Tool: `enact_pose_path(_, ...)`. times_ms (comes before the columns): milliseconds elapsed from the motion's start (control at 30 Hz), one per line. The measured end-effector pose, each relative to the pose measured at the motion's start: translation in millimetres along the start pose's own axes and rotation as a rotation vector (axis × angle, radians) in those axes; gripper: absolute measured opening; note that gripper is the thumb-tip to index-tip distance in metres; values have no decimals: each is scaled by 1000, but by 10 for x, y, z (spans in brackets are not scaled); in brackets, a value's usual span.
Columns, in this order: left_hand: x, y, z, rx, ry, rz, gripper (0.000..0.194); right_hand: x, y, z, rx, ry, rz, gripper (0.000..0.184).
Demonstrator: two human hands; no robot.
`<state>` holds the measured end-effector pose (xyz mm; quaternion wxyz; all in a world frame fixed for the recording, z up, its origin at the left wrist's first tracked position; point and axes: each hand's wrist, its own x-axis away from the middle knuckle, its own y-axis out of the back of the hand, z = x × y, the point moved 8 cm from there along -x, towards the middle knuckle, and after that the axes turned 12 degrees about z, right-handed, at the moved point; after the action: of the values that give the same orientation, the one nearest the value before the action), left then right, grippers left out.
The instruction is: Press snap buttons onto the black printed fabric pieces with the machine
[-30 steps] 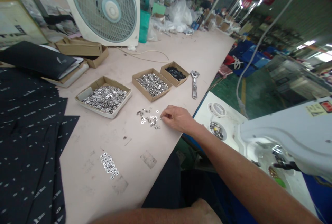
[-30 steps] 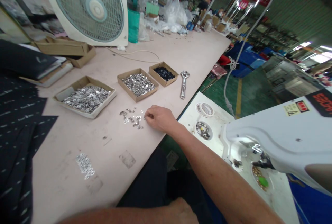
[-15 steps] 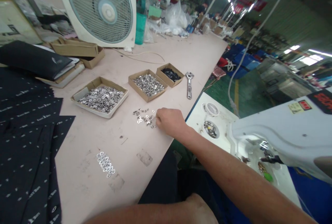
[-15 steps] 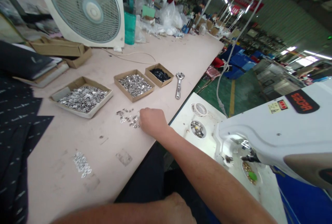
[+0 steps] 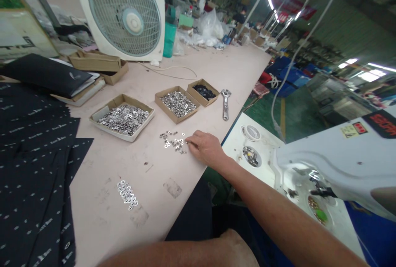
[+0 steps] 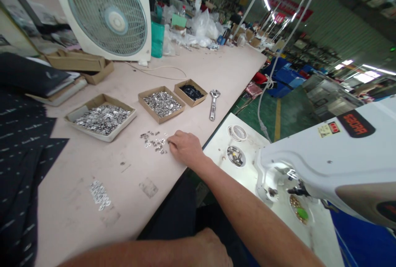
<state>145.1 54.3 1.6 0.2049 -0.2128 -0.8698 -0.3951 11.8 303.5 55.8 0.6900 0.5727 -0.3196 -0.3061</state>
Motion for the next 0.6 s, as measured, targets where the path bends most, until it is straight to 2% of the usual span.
enact_pose_path(100, 42, 49, -4, 10, -16, -38, 27, 8, -14, 1, -44, 31, -15, 19)
enact_pose_path(233, -27, 32, 43, 41, -2, -110, 21, 39, 37, -69, -215, 6, -41, 10)
enact_pose_path(300, -51, 63, 85, 93, 15, -203, 25, 129, 115, -136, -339, -32, -64, 10)
enact_pose_path(333, -35, 116, 131, 157, 36, -293, 28, 207, 163, -179, -408, -57, -74, 10)
enact_pose_path(400, 84, 271, 300, 403, 93, -558, 25, 445, 267, -288, -535, -118, -85, 10)
enact_pose_path(500, 367, 383, 680, 1060, 82, -1013, 19, 1026, 432, -514, -658, -261, -136, 12)
enact_pose_path(567, 445, 386, 826, 1378, -3, -1171, 24, 1541, 507, -661, -686, -395, -210, 14)
enact_pose_path(600, 453, 403, 849, 1438, -44, -1196, 30, 1811, 509, -709, -694, -467, -243, 14)
